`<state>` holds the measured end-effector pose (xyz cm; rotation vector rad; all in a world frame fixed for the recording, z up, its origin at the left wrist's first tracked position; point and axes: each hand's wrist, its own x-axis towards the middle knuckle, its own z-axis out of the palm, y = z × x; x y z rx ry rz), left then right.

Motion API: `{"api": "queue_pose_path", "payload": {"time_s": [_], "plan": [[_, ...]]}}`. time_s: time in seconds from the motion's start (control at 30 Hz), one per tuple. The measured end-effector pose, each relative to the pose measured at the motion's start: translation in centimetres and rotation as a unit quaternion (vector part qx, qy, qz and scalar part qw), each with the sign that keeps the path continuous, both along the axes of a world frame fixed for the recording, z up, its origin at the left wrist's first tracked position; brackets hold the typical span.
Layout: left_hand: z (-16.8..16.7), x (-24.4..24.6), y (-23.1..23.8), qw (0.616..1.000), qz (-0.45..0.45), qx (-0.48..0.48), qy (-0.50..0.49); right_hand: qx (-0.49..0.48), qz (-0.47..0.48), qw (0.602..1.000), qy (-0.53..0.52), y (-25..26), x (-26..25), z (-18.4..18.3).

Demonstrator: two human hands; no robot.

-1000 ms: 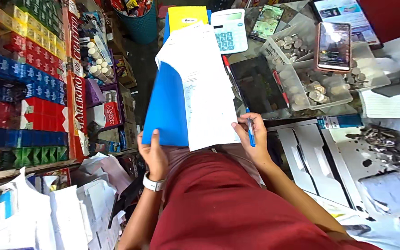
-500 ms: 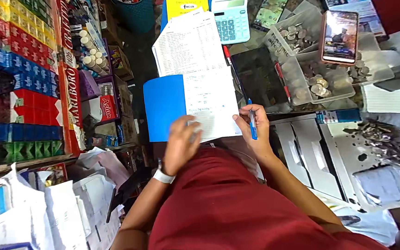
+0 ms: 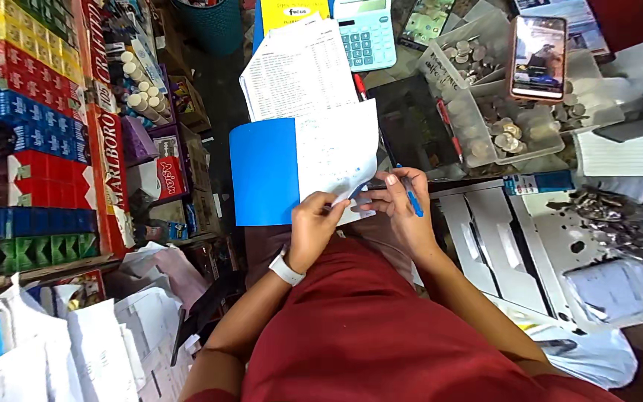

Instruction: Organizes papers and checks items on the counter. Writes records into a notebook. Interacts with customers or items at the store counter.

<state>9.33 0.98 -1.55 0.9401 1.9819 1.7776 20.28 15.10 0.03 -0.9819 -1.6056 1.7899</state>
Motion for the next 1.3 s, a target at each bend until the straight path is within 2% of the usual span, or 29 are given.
{"api": "queue_pose_path", "payload": {"time_s": [0.07,0.17,0.27,0.33,0.4,0.47,0.53,0.67,0.77,0.83,0.93,1.07,1.2,1.3], "plan": [[0.4,-0.9,-1.2,0.989,0.045,0.062,-0.124,0.039,-0.008,0.999,-0.029,0.4,0.2,-0.9],[0.3,-2.5,-4.2,0.964,0.143,0.116,-0.192,0.097,-0.002,0.994,-0.052,0.9,0.4,-0.9],[-1.1,-3.8,-7.5,0.955,0.247,0.074,-0.146,0.137,0.017,0.987,-0.078,1.1,0.8,-1.1],[-2.3,-4.1,-9.1,0.950,0.302,-0.023,-0.082,0.145,0.019,0.986,-0.082,1.2,0.8,-1.3],[-3.4,-4.1,-10.3,0.938,0.316,-0.138,0.021,0.149,0.021,0.985,-0.083,1.2,0.8,-1.3],[-3.4,-3.9,-10.2,0.932,0.293,-0.180,0.117,0.154,0.023,0.985,-0.078,1.3,0.8,-1.5],[-2.8,-3.2,-8.9,0.941,0.234,-0.170,0.175,0.155,0.026,0.985,-0.070,1.4,0.8,-1.7],[-1.8,-2.0,-4.4,0.969,-0.004,-0.124,0.215,0.154,0.028,0.985,-0.066,1.3,0.8,-1.6],[-1.0,-0.9,-1.0,0.935,-0.158,-0.140,0.285,0.168,0.029,0.984,-0.057,1.4,1.0,-1.7],[-0.8,-0.1,0.3,0.910,-0.205,-0.149,0.329,0.183,0.035,0.981,-0.048,1.4,1.0,-1.7],[-0.4,0.3,0.8,0.894,-0.228,-0.149,0.356,0.208,0.041,0.976,-0.056,1.3,1.0,-1.4],[-0.3,0.0,0.7,0.904,-0.238,-0.136,0.327,0.209,0.044,0.975,-0.055,1.4,0.9,-1.2],[-0.4,0.4,0.7,0.949,-0.173,-0.089,0.249,0.104,0.040,0.994,-0.020,1.0,0.6,-0.7],[-0.3,0.4,0.8,0.989,-0.089,-0.030,0.111,0.044,0.033,0.998,-0.004,0.7,0.4,-0.1]]}}
